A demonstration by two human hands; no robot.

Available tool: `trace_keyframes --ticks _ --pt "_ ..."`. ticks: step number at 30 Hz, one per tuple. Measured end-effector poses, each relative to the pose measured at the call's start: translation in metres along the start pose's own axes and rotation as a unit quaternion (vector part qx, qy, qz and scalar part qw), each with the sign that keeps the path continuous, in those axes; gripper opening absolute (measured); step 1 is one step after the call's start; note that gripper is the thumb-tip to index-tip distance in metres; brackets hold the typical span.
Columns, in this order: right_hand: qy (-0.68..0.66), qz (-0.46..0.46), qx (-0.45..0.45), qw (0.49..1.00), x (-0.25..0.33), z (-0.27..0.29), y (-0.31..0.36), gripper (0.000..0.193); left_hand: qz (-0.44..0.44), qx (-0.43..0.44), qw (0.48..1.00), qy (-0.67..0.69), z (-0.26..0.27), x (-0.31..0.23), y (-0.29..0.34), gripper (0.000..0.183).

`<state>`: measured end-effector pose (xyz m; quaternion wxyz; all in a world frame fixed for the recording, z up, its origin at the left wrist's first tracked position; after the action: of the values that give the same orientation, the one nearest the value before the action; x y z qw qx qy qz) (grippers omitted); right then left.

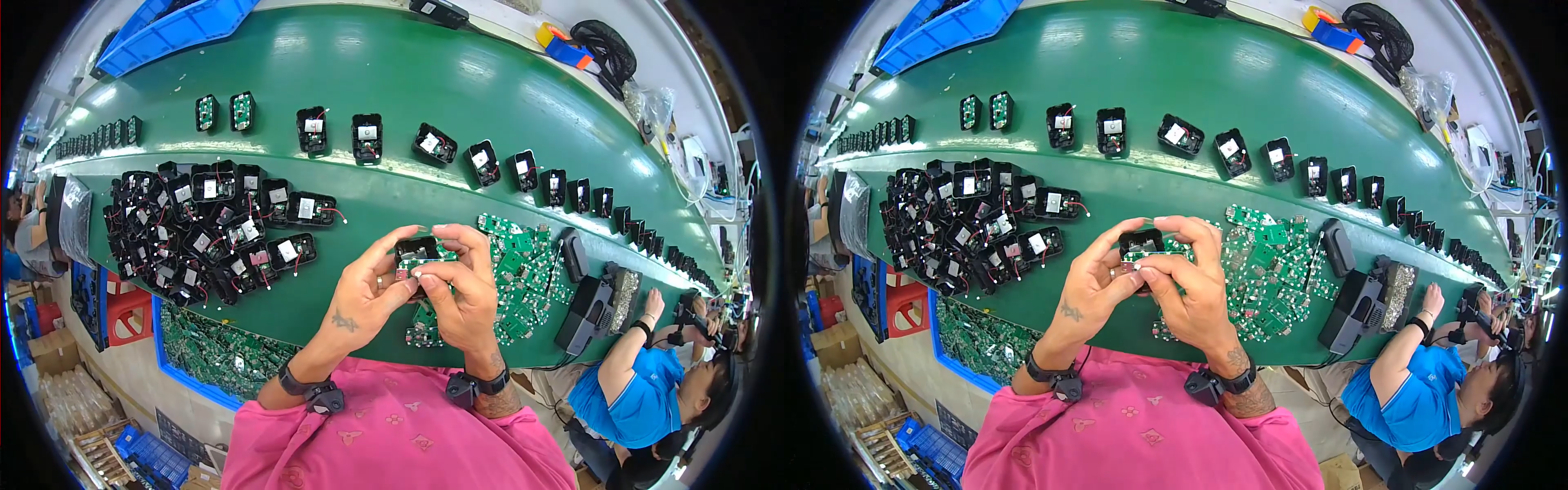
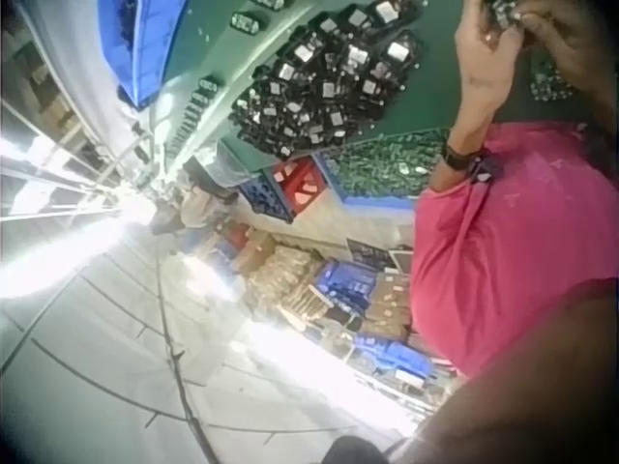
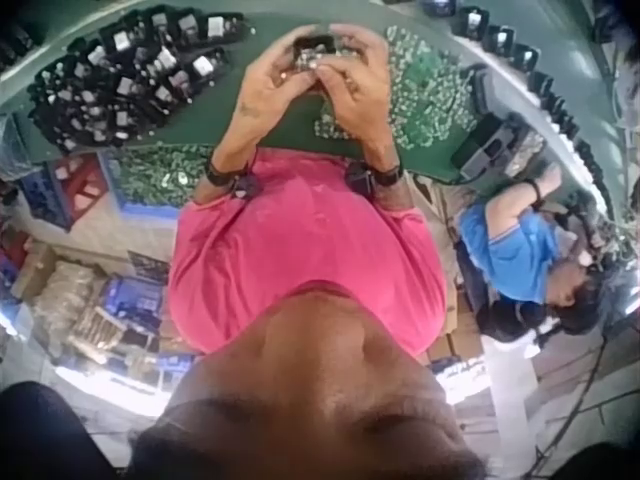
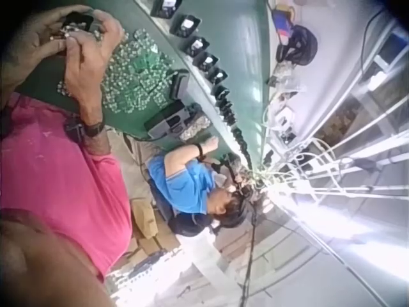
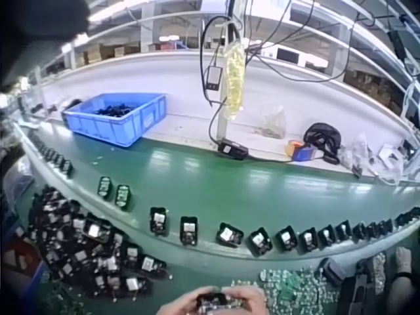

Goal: Assemble electronic circuit boards into black plastic housings on a production line.

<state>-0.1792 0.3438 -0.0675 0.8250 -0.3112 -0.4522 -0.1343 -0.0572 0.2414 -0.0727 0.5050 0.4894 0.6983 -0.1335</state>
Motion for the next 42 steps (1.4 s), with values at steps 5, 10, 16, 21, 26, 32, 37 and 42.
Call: trace_keyframes --ticks 5,10,16,21,26,32,37,42 --pt "0.171 0.049 -0.132 0.975 0.016 -0.002 0.009 0.007 -0.097 -0.048 0.989 -0.102 -0.004 0.0 0.008 0.058" --pt "0.139 0.041 -0.095 0.985 0.025 0.003 0.005 0.007 -0.125 -0.059 0.975 -0.173 -0.005 -0.009 0.013 0.058" --pt "0.018 -0.041 0.036 0.998 0.023 0.012 -0.005 0.008 -0.129 -0.039 0.963 -0.232 -0.004 -0.026 0.019 0.056" --pt "-0.009 -0.04 0.077 0.996 0.024 0.018 -0.01 0.008 -0.114 -0.02 0.962 -0.247 -0.007 -0.034 0.022 0.056" --pt "0.0 -0.03 0.092 0.995 0.026 0.021 -0.011 0.01 -0.14 -0.01 0.955 -0.261 -0.008 -0.033 0.023 0.058" --pt "0.007 -0.041 0.089 0.995 0.028 0.022 -0.011 0.01 -0.129 -0.014 0.954 -0.271 -0.01 -0.035 0.022 0.058" --pt "0.013 -0.061 0.085 0.994 0.028 0.021 -0.01 0.011 -0.21 -0.014 0.919 -0.333 -0.01 -0.033 0.021 0.06" --pt "0.086 -0.01 0.089 0.992 0.028 0.015 -0.005 0.011 -0.275 -0.031 0.859 -0.431 -0.011 -0.033 0.022 0.067"
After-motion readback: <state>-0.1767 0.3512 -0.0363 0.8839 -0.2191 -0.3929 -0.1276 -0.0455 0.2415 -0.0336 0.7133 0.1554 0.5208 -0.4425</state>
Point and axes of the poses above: each hand's wrist, its own y-axis away from the middle knuckle, its own z-axis out of the back of the hand, x = y × z, the point moved 2 cm from there along -y, towards the middle knuckle, and after that the axes turned 3 degrees about -x, right-handed, at the moved point
